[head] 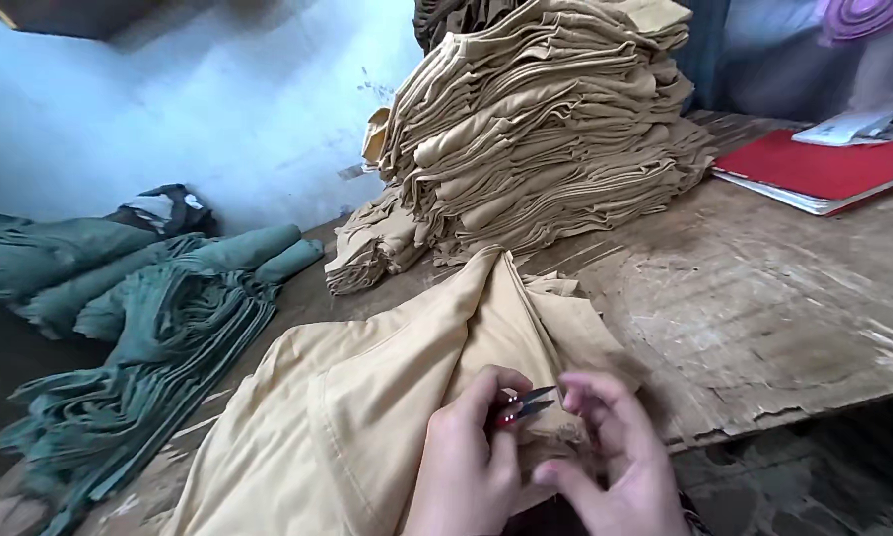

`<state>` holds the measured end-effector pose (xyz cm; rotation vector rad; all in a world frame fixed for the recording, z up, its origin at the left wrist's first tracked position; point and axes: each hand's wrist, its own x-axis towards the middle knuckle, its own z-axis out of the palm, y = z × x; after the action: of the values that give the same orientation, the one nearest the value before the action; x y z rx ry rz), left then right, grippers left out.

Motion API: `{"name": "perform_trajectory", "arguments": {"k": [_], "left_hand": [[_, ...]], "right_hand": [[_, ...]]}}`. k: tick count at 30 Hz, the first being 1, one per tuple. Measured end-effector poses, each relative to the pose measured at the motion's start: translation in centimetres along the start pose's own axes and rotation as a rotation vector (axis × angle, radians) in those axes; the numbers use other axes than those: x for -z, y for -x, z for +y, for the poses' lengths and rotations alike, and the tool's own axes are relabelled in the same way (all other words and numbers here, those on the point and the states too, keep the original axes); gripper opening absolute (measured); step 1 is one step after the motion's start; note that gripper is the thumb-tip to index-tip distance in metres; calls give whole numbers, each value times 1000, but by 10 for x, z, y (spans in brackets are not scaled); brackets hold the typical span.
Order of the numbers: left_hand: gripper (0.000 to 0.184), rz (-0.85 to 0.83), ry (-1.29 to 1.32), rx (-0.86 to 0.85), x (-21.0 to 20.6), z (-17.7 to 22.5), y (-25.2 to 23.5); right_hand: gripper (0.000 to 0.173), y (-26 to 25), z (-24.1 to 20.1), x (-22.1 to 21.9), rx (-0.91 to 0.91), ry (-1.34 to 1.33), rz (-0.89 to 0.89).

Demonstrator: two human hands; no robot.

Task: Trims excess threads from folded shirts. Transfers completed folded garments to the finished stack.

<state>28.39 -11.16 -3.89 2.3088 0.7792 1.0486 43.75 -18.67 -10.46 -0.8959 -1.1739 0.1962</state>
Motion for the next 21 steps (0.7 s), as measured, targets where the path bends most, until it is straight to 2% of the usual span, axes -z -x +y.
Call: {"name": "perform_trajectory", "arguments": {"k": [2,3,5,6,9,10,12,16,18,20,21], "left_hand": [[28,-47,44,10,4,1,5],[35,-84,72,2,8,2,8],[57,-138,108,-55,16,6,14],[61,-132,71,-115,18,7,19],[30,4,-151,-352,17,9,33],[25,63,-235,-408,16,11,38],[24,143,-388,-505,12,15,45],[20,165,-582,-694,-8,19,42],[17,169,-559,-667,-12,18,38],[15,149,-523,-488,-6,21,38],[22,98,-505,-377,0,22,38]], "right_hand": [[18,17,-7,11,157,365,84],[15,26,-7,20,226,454,125],[13,40,-4,35,291,470,147],[11,48,-5,40,296,475,140],[7,61,-12,47,268,475,129],[5,62,-14,47,251,449,126],[5,62,-16,46,244,391,105],[6,62,-21,38,267,316,70],[4,60,-20,39,284,352,56],[10,58,-15,40,262,466,54],[16,56,-13,40,223,489,58]]}}
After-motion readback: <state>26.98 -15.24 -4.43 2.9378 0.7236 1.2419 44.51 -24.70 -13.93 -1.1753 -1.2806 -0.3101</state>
